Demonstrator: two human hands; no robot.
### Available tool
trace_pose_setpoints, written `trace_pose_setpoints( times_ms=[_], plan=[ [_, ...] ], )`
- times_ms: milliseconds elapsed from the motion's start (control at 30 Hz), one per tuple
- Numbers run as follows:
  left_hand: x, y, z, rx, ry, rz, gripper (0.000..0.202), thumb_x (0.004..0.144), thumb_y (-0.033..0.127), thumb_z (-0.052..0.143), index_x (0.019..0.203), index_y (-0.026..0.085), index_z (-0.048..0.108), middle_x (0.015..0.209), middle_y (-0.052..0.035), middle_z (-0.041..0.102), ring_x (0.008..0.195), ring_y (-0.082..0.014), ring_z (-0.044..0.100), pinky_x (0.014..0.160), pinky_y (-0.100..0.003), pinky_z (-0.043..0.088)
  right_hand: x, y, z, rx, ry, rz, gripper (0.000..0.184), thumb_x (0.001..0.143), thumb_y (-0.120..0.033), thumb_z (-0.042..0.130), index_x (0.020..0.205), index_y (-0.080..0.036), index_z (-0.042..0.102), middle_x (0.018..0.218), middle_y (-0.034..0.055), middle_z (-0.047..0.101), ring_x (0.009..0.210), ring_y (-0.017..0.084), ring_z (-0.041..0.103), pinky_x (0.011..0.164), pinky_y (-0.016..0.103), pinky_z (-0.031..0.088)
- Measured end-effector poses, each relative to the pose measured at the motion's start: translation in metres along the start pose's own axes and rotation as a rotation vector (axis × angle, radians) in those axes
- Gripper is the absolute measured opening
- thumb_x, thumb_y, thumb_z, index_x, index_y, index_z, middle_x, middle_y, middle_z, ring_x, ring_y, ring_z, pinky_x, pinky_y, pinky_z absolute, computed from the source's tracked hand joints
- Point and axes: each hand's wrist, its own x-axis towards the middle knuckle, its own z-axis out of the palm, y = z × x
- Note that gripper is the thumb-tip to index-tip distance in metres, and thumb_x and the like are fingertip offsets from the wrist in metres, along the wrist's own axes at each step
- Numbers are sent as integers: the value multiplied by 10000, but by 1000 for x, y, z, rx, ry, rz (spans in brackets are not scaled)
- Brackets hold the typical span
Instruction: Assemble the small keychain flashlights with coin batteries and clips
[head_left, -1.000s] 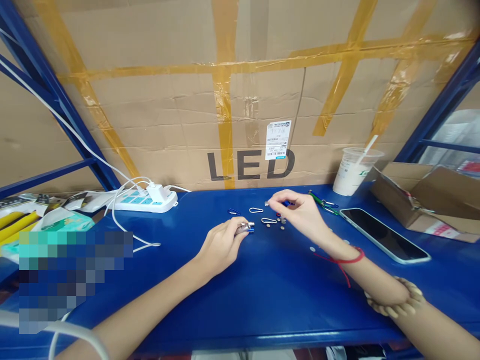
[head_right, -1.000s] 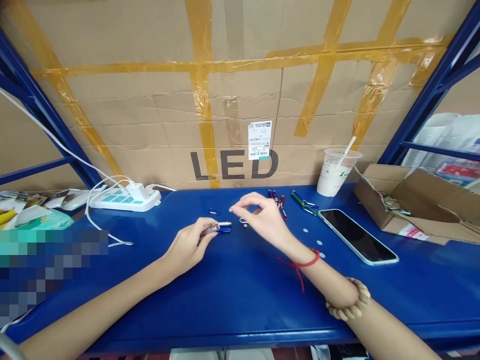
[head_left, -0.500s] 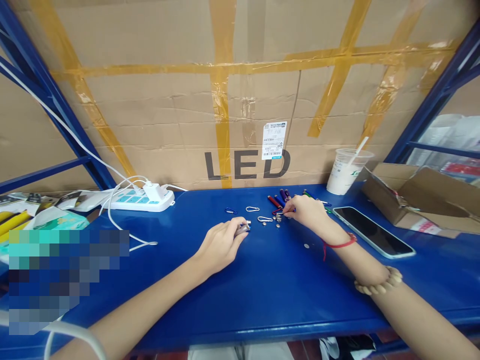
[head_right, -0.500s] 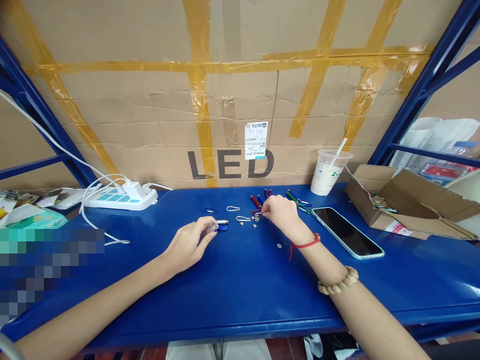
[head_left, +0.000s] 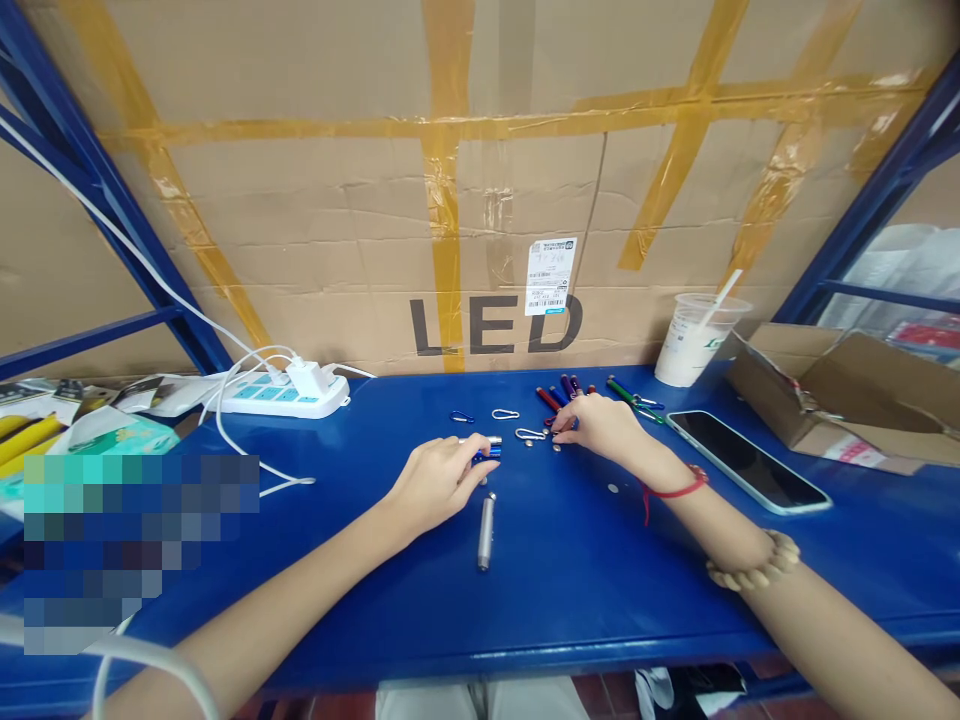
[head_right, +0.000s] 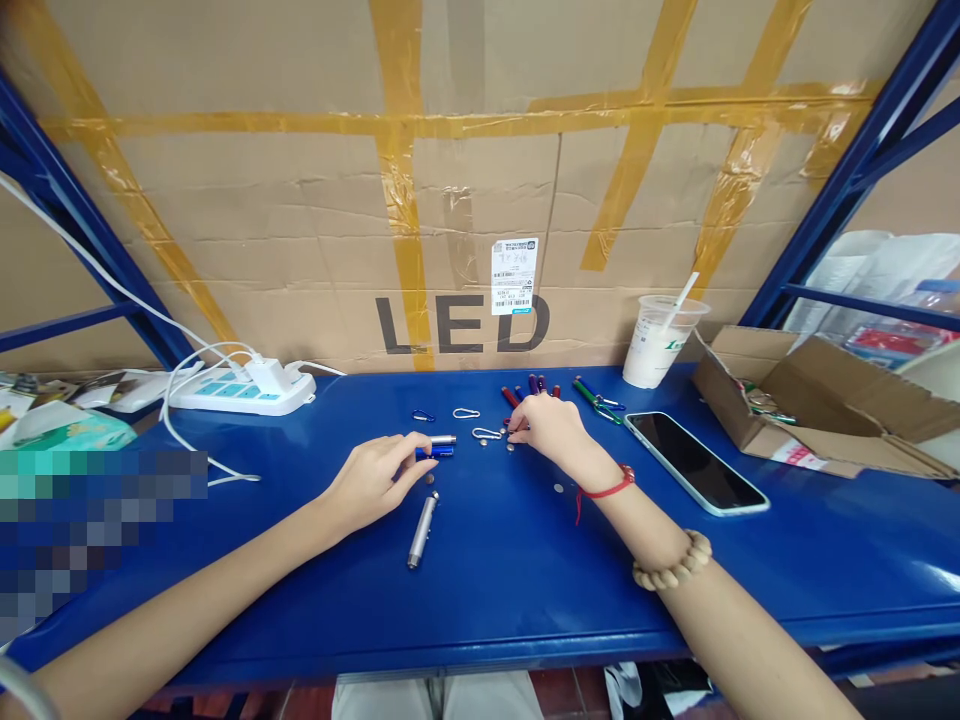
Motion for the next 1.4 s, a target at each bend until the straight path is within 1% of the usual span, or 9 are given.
trace_pose_setpoints(
  times_ms=[267, 400, 500, 633, 767, 967, 1133, 1267, 1400],
  plan=[
    [-2, 15, -6, 57, -275, -122, 529, 709, 641, 494, 483, 162, 512, 517, -35, 605, 567, -191, 583, 527, -274, 387, -1, -5, -3, -60, 32, 75, 97, 723, -279, 656, 794, -246, 714, 822, 8, 712, 807, 203, 641, 528, 231, 392],
    [-4, 19, -7, 2, -349, -145, 350, 725, 420, 560, 483, 169, 520, 528, -25, 614, 623, -201, 610, 554, -271, 421, -1, -4, -3, -43, 106, 86, 101, 712, -234, 664, 801, -240, 712, 853, 11, 706, 817, 210, 633, 531, 239, 381],
    [-3, 18, -5, -49, -305, -174, 297, 746, 303, 538, 480, 172, 518, 510, -11, 593, 648, -184, 610, 566, -250, 434, -3, -11, -4, 120, 162, -101, 105, 750, -295, 642, 815, -246, 710, 876, 9, 691, 756, 169, 628, 546, 228, 389],
    [-1, 14, -4, -76, -153, -186, 224, 803, 302, 507, 628, 182, 577, 552, 6, 575, 639, -150, 569, 488, -207, 398, -12, -33, -3, 481, -24, -482, 264, 738, -449, 630, 873, -236, 707, 820, 4, 676, 627, 109, 599, 547, 201, 408],
    [-2, 10, -4, -127, 65, -117, 151, 843, 314, 505, 842, 193, 595, 650, 14, 583, 671, -120, 544, 545, -190, 429, -22, -53, 2, 513, -74, -601, 270, 704, -432, 665, 845, -207, 713, 758, 7, 674, 601, 103, 582, 527, 191, 394],
    [-5, 10, -5, -146, 252, -29, 156, 881, 268, 455, 903, 188, 587, 749, -12, 600, 753, -124, 529, 600, -188, 465, -25, -58, 10, 461, -31, -636, 115, 772, -275, 614, 778, -221, 715, 782, -10, 680, 540, 71, 554, 508, 184, 371],
    [-5, 11, -4, -125, 294, -27, 168, 894, 236, 410, 923, 186, 567, 910, -50, 591, 867, -143, 554, 655, -212, 492, -25, -56, 4, 406, 99, -461, 104, 733, -282, 623, 727, -208, 695, 723, -8, 655, 553, 84, 560, 493, 182, 364],
    [-4, 10, -2, -160, 219, -73, 153, 903, 231, 376, 929, 184, 519, 877, -39, 608, 813, -139, 589, 659, -225, 493, -24, -54, -4, 487, 321, -363, 112, 751, -287, 603, 753, -208, 683, 785, 1, 648, 528, 68, 540, 513, 188, 394],
    [-4, 9, 1, -168, 42, -155, 145, 906, 254, 359, 936, 192, 486, 829, -18, 598, 722, -137, 606, 624, -236, 488, -26, -56, -4, 641, 470, -395, 155, 779, -315, 583, 781, -196, 682, 842, 25, 639, 508, 62, 521, 487, 197, 418]
  ],
)
